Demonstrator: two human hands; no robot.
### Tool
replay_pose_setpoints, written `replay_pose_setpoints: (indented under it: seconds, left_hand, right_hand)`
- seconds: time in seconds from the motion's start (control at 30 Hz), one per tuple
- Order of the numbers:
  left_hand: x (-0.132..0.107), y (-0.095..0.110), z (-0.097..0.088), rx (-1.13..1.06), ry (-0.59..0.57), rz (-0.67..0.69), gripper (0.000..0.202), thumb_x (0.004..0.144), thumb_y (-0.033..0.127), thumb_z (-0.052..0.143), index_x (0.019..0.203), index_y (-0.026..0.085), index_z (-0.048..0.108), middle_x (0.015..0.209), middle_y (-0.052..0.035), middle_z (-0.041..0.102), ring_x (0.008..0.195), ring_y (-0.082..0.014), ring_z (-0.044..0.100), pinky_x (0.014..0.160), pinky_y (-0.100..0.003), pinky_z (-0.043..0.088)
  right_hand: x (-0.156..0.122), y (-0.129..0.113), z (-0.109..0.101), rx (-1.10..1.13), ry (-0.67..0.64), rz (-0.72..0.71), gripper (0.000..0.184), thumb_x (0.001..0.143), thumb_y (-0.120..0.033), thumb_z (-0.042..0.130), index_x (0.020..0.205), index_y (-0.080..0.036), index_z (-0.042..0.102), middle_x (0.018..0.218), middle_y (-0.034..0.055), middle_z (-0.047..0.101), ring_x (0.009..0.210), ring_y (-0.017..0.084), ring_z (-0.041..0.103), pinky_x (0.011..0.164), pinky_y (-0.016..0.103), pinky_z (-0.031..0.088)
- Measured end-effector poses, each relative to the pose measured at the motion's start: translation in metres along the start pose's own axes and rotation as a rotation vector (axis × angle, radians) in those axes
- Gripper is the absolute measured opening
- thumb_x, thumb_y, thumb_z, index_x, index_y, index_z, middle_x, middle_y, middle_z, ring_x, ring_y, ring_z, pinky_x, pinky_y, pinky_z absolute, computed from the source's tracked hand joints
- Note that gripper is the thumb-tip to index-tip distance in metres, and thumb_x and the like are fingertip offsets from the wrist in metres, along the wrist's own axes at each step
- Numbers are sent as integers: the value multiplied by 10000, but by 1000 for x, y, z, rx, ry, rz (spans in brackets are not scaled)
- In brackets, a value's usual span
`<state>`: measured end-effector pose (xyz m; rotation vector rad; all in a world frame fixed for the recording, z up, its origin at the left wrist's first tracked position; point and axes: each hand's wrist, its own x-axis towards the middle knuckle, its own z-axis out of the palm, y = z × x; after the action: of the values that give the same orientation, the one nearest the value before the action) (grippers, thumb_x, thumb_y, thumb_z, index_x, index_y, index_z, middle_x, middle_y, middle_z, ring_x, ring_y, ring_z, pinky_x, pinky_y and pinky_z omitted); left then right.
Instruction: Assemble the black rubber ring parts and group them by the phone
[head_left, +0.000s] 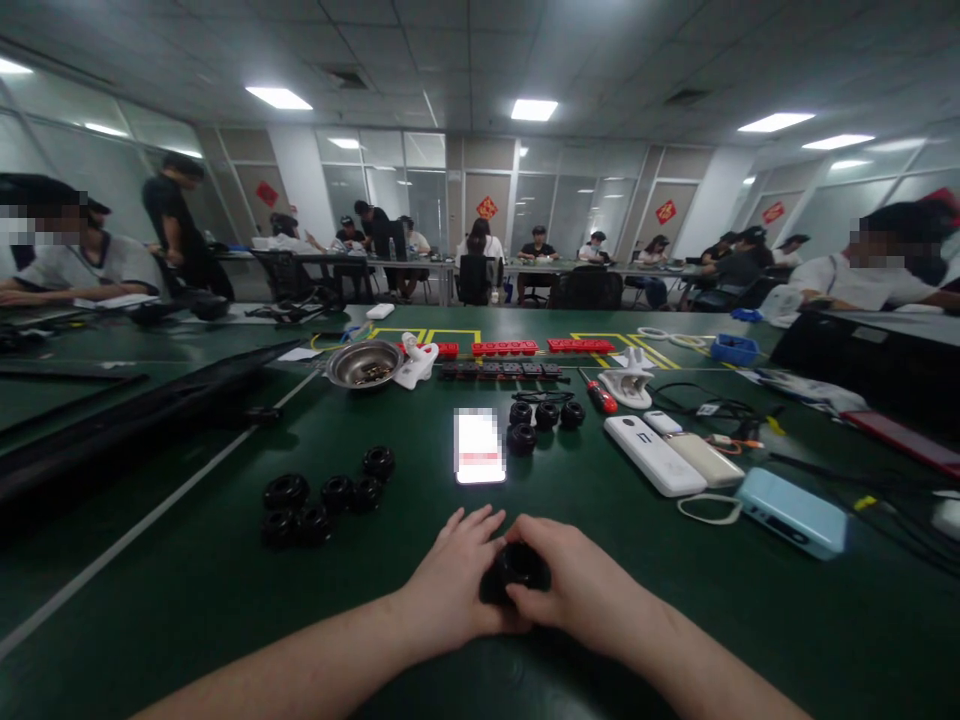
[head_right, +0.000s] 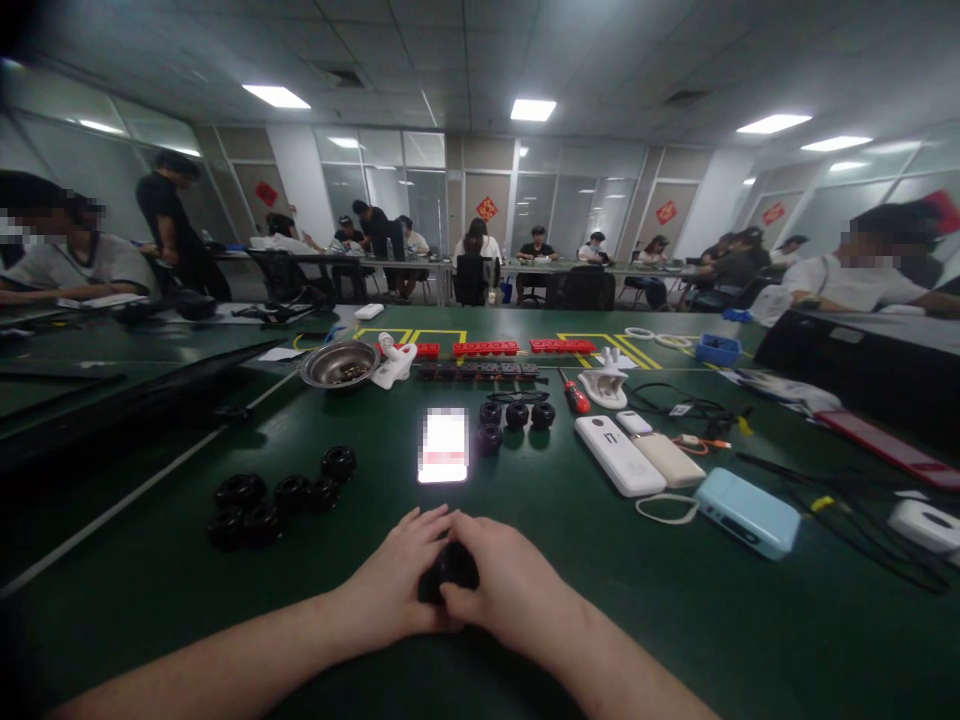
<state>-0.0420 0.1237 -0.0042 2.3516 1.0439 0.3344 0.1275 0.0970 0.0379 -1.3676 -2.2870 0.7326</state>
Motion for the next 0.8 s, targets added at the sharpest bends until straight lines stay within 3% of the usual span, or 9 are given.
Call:
replay_pose_setpoints:
  seconds: [0.1,0.2,0.47,0.63,0.7,0.8]
  left_hand:
    - [-3,3,-1,16,-23,12,788,594,559,585,1268,221,355,1365,-135,306,1261,-308,218,1011,-532,106]
    - [-5,6,-5,5,-30,-2,691,666,528,532,1262,222,366,1368,-121,304,1268,-298,202,1014,-525,111]
    - [-5,3,-5,-14,-40,3,661,683,500,527,1263,228,363,1373,-114,298,1267,-303,201,1011,-537,107]
    - [-4,1,-3,-23,-38,3,657,685,483,533,1259,207,372,1365,-133,308,1265,-306,205,1007,-546,106]
    - [-3,3,-6,-46,-29,-5,654,674,474,550,1248,205,389,1359,-135,319,1260,-313,216,1002,-556,111]
    - [-7,11,-10,-132,81,23,518,723,393,522,1205,220,449,1318,-114,393,1233,-297,283,1015,-539,90]
  right_hand:
    - [-9,8,-7,-33,3,85,206,647,-165,613,840,-182,541,807,22,589,708,159,548,613,241,414]
    - [-2,34,-20,-78,63,162,192,678,-212,604,853,-193,528,822,19,602,718,160,565,630,248,424]
    - [78,100,-48,-246,286,315,228,748,-280,563,930,-152,515,854,87,609,778,208,575,667,284,413]
    - [103,114,-53,-269,324,372,258,751,-273,568,969,-144,521,852,100,613,776,215,577,655,283,410]
    - [101,115,-54,-263,322,373,255,741,-271,578,961,-153,528,847,90,615,770,212,577,648,279,411]
    - [86,111,-54,-239,304,354,237,723,-261,588,934,-168,534,834,71,617,757,202,579,650,277,416]
